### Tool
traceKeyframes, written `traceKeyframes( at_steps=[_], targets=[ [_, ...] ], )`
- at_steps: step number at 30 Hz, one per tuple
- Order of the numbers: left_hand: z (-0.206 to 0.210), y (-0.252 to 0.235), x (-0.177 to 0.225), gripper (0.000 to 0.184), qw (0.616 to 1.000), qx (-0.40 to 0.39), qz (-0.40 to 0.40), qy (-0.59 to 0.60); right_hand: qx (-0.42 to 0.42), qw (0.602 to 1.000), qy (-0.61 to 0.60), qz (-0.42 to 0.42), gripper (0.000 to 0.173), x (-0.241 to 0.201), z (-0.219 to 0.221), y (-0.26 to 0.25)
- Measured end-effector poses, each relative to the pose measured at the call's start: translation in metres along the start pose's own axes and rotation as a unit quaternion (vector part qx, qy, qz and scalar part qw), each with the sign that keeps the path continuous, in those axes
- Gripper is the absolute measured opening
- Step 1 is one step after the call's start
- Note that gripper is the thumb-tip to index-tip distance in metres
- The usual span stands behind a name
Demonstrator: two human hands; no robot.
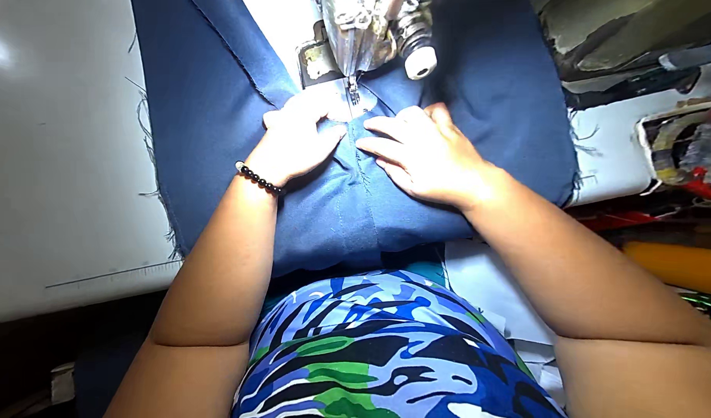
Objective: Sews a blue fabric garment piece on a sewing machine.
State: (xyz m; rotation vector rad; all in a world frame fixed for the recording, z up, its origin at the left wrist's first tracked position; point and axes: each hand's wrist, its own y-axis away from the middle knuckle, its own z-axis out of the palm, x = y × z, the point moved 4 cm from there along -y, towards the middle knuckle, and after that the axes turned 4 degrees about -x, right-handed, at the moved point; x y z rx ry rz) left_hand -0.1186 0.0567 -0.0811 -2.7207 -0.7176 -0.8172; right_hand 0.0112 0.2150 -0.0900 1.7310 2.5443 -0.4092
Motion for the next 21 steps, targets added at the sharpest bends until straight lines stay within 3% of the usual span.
traceKeyframes(
  at_steps=[4, 21],
  targets=[
    [0.001, -0.005, 0.001, 0.025, 1.0, 0.011, 0.025, -0.001, 0.004, 1.0, -0.005, -0.002, 0.043, 0.001, 0.001, 0.0],
    [0.011, -0.008, 0.009, 0.029, 0.996, 0.036, -0.072, -0.032, 0.019, 1.0, -0.025, 0.001, 0.041, 0.003, 0.001, -0.001]
  ],
)
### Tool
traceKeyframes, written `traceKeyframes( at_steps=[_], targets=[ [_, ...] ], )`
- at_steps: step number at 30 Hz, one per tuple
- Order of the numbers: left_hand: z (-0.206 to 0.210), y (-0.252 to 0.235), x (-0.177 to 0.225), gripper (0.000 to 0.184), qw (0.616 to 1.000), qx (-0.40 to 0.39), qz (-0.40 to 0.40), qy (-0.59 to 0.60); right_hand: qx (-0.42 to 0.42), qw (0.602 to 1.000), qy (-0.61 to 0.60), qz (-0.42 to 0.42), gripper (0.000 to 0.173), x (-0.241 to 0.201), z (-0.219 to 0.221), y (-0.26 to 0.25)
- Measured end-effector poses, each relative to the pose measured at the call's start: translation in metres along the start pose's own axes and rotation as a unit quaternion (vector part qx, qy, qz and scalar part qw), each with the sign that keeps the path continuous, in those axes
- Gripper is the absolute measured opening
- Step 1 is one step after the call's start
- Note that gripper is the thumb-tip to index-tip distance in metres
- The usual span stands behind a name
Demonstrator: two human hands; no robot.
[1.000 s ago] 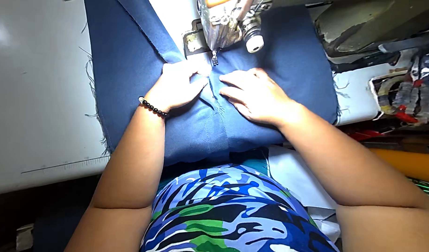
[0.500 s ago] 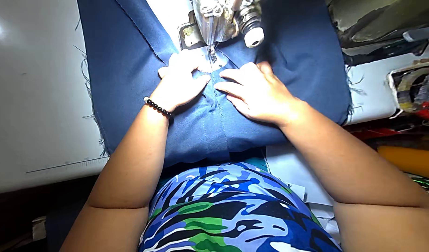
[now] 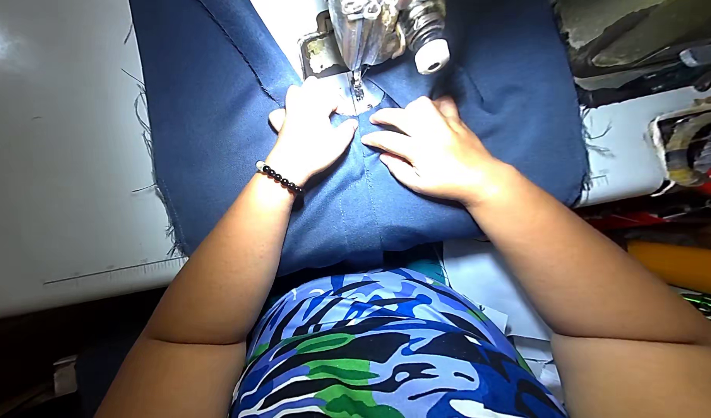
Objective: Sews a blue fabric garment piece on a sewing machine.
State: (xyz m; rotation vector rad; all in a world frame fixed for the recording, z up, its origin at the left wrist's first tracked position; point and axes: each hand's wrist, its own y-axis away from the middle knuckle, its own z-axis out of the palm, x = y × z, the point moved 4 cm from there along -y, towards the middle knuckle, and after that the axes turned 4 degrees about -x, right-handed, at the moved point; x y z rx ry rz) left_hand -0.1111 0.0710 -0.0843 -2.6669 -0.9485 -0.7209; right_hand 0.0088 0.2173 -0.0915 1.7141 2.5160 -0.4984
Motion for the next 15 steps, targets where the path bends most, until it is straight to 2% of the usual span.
traceKeyframes(
  at_steps=[6, 10, 12, 15],
  targets=[
    [0.004, 0.002, 0.006, 0.029, 0.999, 0.009, -0.023, -0.023, 0.003, 1.0, -0.001, 0.003, 0.04, 0.0, 0.0, 0.0],
    [0.004, 0.004, 0.013, 0.03, 0.996, -0.004, -0.091, -0.019, -0.002, 1.0, -0.013, -0.003, 0.04, 0.001, -0.001, 0.0],
    [0.001, 0.003, 0.015, 0.032, 0.997, 0.01, -0.075, 0.001, -0.002, 1.0, -0.015, -0.006, 0.039, 0.002, 0.0, 0.001],
    [0.001, 0.004, 0.016, 0.019, 0.999, 0.026, -0.039, -0.018, 0.007, 1.0, -0.019, -0.008, 0.039, 0.003, 0.001, 0.001]
  ],
)
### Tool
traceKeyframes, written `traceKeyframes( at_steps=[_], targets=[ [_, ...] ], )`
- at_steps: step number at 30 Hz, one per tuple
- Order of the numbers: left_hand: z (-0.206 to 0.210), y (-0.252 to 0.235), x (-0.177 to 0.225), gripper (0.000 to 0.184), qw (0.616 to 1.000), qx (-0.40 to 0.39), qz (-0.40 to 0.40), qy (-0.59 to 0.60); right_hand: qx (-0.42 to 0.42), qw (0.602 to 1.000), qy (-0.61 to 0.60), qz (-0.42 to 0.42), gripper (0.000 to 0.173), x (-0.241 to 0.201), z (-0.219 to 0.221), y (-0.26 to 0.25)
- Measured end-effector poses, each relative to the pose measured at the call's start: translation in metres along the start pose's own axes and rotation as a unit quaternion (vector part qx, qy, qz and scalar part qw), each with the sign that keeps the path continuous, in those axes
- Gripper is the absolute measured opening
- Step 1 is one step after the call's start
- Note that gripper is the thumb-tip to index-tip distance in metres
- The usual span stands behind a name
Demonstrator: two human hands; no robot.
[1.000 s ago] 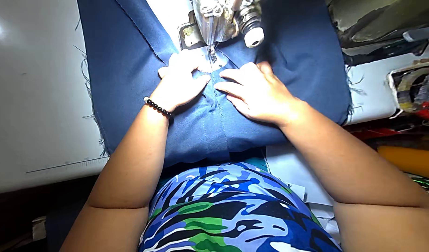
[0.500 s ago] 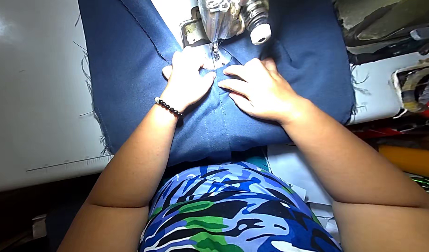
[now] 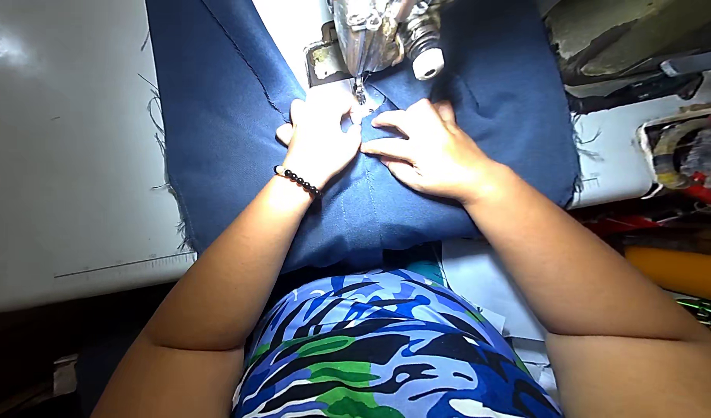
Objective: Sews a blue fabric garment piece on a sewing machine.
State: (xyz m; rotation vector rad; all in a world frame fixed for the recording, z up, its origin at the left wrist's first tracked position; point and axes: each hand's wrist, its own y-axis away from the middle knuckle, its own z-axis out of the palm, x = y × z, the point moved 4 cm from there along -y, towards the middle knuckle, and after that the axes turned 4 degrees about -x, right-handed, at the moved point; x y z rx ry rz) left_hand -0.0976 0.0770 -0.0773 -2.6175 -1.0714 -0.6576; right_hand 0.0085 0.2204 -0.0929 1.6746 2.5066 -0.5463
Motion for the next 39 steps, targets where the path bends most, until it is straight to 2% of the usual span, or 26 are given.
traceKeyframes(
  at_steps=[4, 7, 10, 14, 21, 27, 39],
  targets=[
    [-0.007, 0.015, 0.017, 0.022, 0.987, 0.015, 0.01, -0.157, -0.004, 1.0, -0.002, 0.003, 0.039, 0.0, -0.001, 0.0],
    [-0.006, 0.032, 0.024, 0.03, 0.962, 0.028, 0.127, -0.241, 0.004, 1.0, 0.001, -0.003, 0.038, -0.001, -0.001, 0.0],
    [0.002, 0.044, 0.012, 0.041, 0.955, -0.012, 0.196, -0.222, 0.005, 1.0, 0.002, -0.009, 0.039, -0.001, -0.001, 0.0],
    [0.002, 0.051, -0.001, 0.051, 0.967, -0.081, 0.175, -0.169, 0.005, 1.0, 0.0, -0.01, 0.04, 0.0, 0.0, 0.0],
    [0.011, 0.052, 0.0, 0.048, 0.972, -0.052, 0.146, -0.177, 0.003, 1.0, -0.003, -0.019, 0.04, 0.005, -0.002, -0.003],
    [0.01, 0.029, 0.002, 0.048, 0.975, -0.057, 0.106, -0.184, -0.061, 0.998, 0.02, -0.013, 0.043, 0.029, -0.009, -0.019],
    [0.01, 0.021, -0.002, 0.049, 0.982, -0.065, 0.096, -0.148, -0.05, 0.998, 0.023, -0.025, 0.044, 0.039, -0.008, -0.023]
  ],
)
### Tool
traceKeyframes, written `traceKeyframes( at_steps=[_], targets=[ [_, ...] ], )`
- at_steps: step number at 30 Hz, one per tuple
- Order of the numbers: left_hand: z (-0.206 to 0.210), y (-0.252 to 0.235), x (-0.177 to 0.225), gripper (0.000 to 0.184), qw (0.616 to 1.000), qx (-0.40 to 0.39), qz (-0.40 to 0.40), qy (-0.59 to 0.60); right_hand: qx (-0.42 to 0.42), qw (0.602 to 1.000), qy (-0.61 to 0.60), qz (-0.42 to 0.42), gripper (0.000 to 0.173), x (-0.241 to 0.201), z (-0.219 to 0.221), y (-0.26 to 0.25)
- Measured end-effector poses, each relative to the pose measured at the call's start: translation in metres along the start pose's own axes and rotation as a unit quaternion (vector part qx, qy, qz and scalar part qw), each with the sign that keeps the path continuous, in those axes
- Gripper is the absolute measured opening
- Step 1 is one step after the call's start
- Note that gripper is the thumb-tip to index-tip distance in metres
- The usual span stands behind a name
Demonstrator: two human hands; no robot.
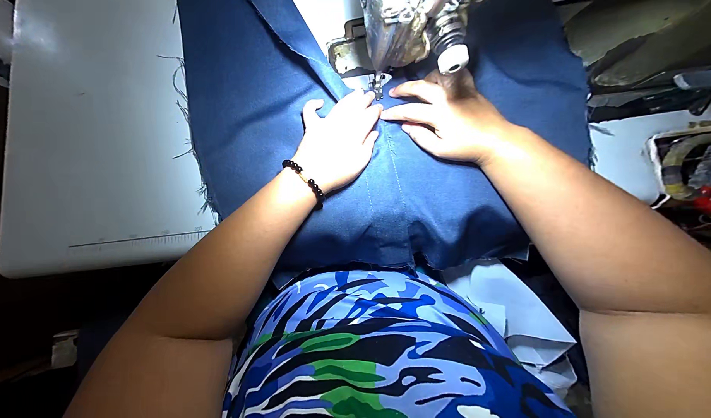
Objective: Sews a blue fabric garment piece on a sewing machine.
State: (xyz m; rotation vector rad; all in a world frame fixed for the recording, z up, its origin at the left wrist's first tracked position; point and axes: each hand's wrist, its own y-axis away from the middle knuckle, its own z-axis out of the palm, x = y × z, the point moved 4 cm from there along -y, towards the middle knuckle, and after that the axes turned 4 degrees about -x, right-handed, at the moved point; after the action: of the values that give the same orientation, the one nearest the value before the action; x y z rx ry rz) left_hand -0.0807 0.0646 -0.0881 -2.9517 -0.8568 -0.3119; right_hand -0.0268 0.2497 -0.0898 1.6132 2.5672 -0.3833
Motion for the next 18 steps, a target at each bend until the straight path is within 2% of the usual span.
traceKeyframes(
  at_steps=[18],
  targets=[
    [-0.0003, -0.0073, -0.0067, 0.05, 1.0, -0.003, 0.009, -0.004, 0.0, 1.0, -0.004, 0.014, 0.044, 0.005, 0.0002, -0.0034]
  ],
)
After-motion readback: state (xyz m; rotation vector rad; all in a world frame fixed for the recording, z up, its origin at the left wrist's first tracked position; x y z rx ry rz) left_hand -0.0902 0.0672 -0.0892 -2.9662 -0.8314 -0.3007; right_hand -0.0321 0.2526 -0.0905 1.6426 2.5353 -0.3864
